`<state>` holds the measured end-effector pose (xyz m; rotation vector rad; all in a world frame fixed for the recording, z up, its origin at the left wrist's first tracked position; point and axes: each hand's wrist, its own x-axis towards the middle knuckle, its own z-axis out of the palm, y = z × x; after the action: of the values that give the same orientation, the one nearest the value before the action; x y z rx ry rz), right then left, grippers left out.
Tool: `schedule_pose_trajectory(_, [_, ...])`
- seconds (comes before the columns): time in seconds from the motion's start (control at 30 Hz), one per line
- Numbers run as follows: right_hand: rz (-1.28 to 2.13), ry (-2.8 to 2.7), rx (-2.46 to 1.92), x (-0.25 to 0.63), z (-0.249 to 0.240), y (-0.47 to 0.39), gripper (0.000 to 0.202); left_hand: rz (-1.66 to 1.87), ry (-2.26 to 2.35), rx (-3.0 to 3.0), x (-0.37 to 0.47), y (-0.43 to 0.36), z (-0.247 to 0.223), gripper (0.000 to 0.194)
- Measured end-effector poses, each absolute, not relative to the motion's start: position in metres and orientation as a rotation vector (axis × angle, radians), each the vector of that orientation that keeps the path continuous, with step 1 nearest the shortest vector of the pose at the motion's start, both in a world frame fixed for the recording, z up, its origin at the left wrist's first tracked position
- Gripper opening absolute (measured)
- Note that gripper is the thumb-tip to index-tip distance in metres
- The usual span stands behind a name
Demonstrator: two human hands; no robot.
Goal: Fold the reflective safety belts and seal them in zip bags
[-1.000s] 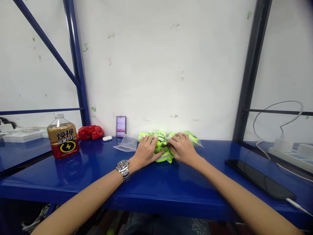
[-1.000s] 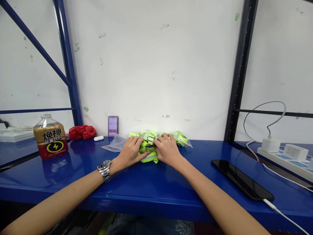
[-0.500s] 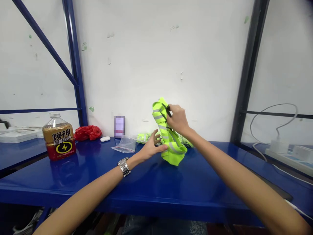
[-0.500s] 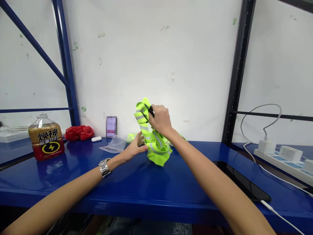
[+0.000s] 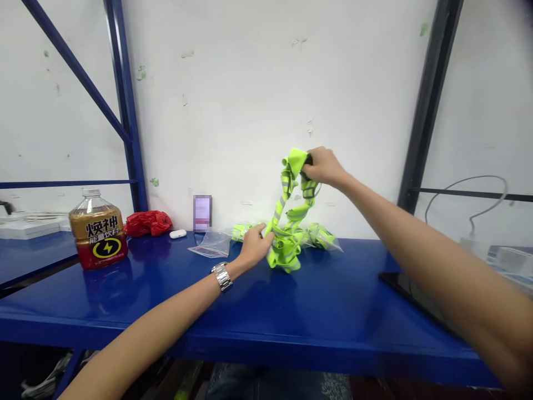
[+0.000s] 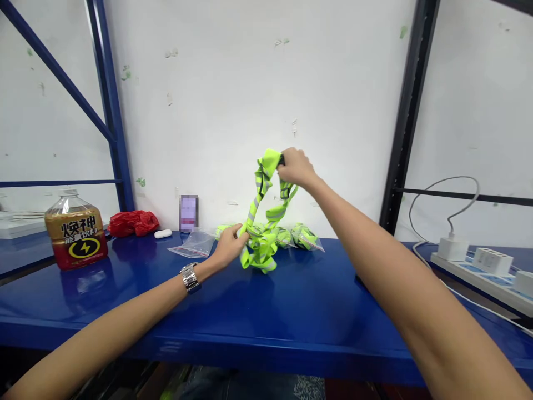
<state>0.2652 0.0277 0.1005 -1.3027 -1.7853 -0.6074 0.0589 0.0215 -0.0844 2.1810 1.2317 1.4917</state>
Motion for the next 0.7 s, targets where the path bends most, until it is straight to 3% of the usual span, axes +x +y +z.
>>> schedule_pose_trajectory(0.1, [-0.479,-1.901,-1.408,0.299,0.111,0.022,0.006,1.492,1.505,2.165,0.03,0.036,-0.08,0.016])
schedule_pose_trajectory(0.2, [-0.031,-2.135,-1.479,0.325,0.117,0.006,0.017,1.445,1.615,2.126,-0.003,0.055,-0.077,0.013])
schedule_pose_trajectory(0.33, [0.409,-1.946,-1.559,0.334,0.114,-0.013,0.027,1.397,1.628,2.048,-0.031,0.066,-0.074,0.015])
schedule_pose_trajectory(0.4, [0.537,-1.834,-1.551,0.329,0.11,-0.015,0.027,1.273,1.415,1.983,-0.035,0.062,-0.07,0.017])
schedule_pose_trajectory(0.47, [0.664,-1.759,-1.541,0.321,0.106,-0.013,0.023,1.072,1.029,1.875,-0.036,0.052,-0.063,0.036])
schedule_pose_trajectory(0.57, [0.696,-1.658,-1.562,0.308,0.1,-0.006,0.016,0.881,0.671,1.722,-0.034,0.036,-0.048,0.061])
schedule_pose_trajectory(0.7, [0.466,-1.626,-1.44,0.289,0.092,-0.004,0.016,1.24,0.793,1.741,-0.017,0.024,-0.032,0.055])
